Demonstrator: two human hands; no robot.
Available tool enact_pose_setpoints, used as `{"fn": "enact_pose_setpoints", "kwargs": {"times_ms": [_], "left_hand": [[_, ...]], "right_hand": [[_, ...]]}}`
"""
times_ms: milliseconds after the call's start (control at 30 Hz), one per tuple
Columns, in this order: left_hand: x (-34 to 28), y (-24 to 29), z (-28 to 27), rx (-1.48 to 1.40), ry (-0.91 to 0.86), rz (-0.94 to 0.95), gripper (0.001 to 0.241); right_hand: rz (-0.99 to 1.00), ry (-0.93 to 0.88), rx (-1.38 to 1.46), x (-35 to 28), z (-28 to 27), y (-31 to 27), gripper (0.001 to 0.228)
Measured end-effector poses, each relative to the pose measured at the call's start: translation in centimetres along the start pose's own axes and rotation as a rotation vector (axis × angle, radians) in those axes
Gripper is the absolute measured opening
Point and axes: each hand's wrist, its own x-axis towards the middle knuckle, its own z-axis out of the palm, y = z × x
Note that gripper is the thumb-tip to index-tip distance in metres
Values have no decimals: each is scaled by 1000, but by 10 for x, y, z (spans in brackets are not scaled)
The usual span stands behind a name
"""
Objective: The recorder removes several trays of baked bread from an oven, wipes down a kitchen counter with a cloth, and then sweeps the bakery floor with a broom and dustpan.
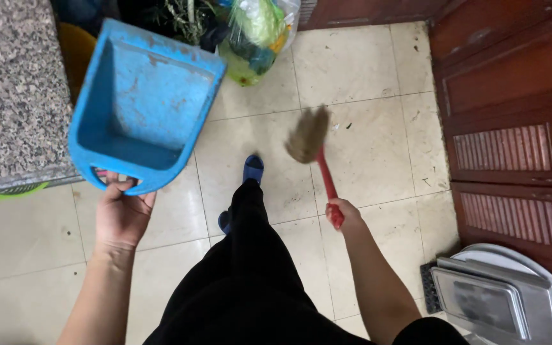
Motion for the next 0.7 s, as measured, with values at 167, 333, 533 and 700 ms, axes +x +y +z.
{"fn": "enact_pose_setpoints", "kwargs": {"times_ms": [167,333,533,700], "left_hand": [[-3,-16,-8,58,2,-87,60],[-6,-18,-2,-31,20,-85,57],[17,-9,8,-113,20,14,60],[31,-4,69,-121,84,34,49]], "right_hand": [[-166,95,114,-84,10,32,16],[-204,-200,-104,-147,61,87,31],[-137,-332,-235,-88,178,71,25],[13,-435,-84,31,108,14,17]]}}
